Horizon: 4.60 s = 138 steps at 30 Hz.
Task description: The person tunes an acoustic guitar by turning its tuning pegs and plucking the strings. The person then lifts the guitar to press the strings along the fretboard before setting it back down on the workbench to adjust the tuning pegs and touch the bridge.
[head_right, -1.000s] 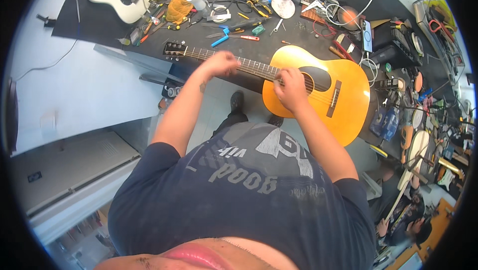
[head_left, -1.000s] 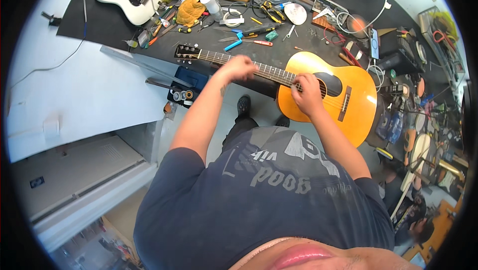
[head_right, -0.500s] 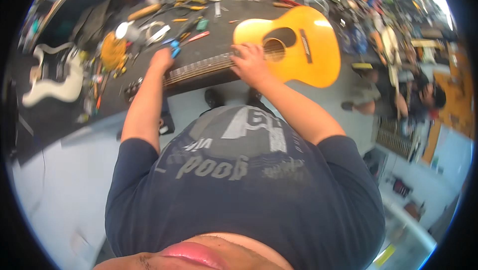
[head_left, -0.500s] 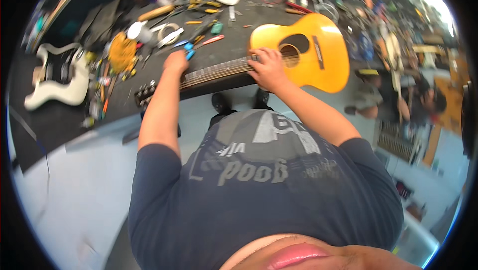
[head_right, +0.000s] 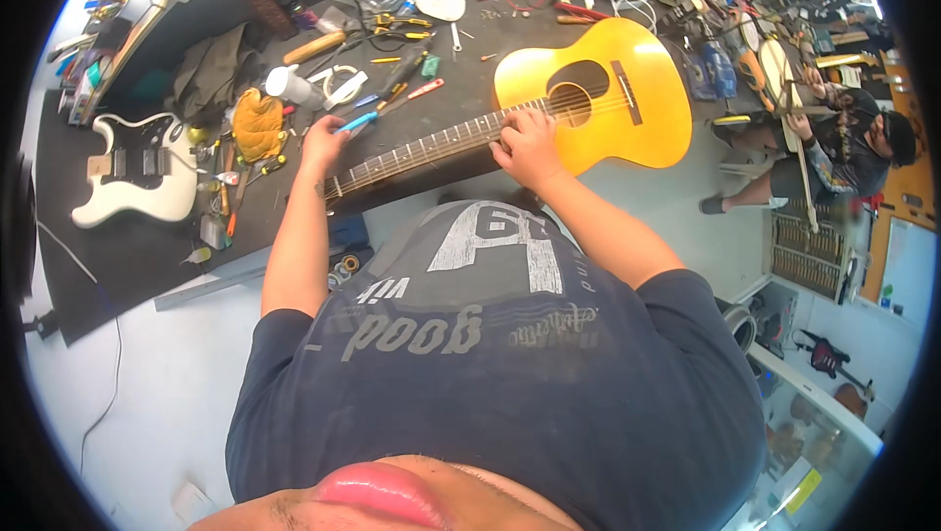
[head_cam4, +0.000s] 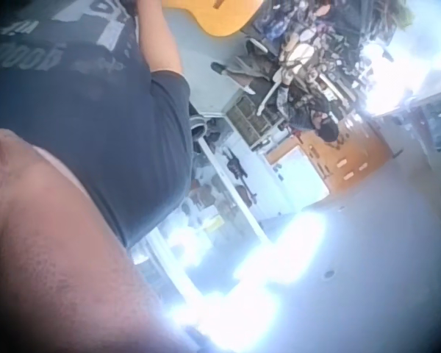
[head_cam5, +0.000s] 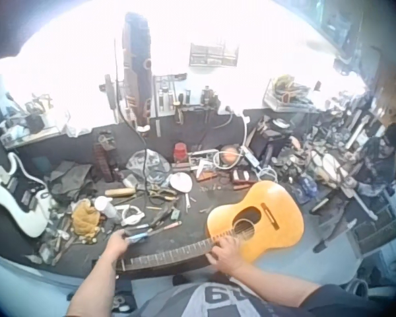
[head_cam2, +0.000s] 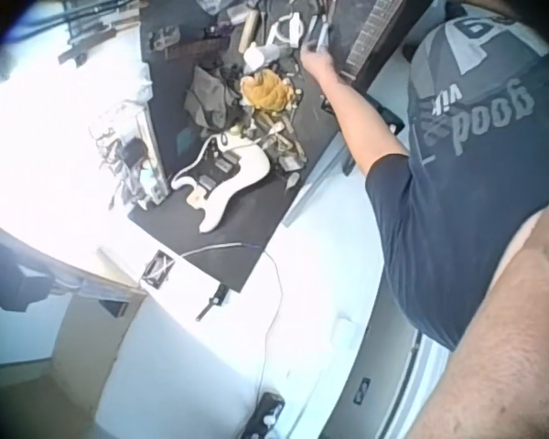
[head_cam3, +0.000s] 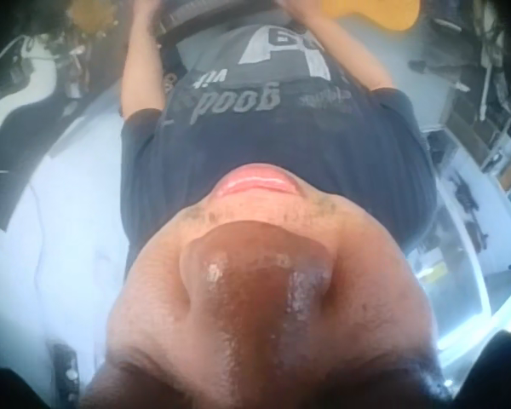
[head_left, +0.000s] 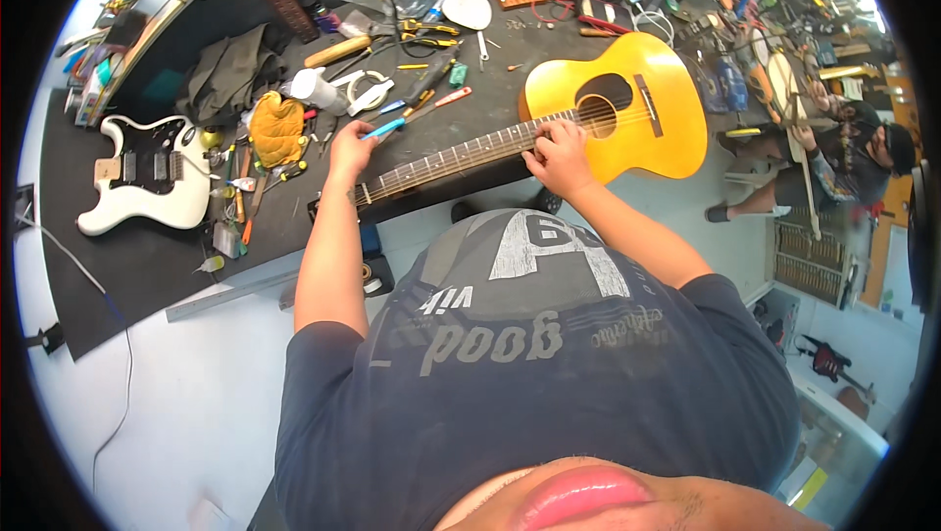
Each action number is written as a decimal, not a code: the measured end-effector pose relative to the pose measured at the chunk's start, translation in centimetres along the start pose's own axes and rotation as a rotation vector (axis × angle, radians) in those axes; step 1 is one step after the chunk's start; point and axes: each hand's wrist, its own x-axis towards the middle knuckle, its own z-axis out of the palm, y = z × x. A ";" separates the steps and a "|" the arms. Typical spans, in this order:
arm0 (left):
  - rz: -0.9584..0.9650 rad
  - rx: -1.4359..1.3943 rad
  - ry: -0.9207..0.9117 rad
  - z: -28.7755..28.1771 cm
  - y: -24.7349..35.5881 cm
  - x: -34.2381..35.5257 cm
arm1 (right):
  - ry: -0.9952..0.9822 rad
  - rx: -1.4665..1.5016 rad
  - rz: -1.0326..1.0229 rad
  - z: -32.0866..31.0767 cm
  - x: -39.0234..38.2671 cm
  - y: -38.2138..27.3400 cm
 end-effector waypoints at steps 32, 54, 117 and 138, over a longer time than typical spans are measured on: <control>0.528 1.267 1.646 -19.3 22.4 -62.7 | -1.530 0.772 -0.363 6.8 1.7 -20.3; -0.031 1.132 1.816 -20.8 -4.0 -96.7 | -1.557 0.219 -0.898 17.0 -17.0 -49.7; -0.401 0.172 -0.371 8.9 -31.0 -53.9 | -0.348 1.431 -0.211 -25.7 -17.2 -30.7; -0.388 -0.834 0.036 -6.3 -16.6 -14.1 | -0.468 0.457 0.666 12.5 -2.6 -19.3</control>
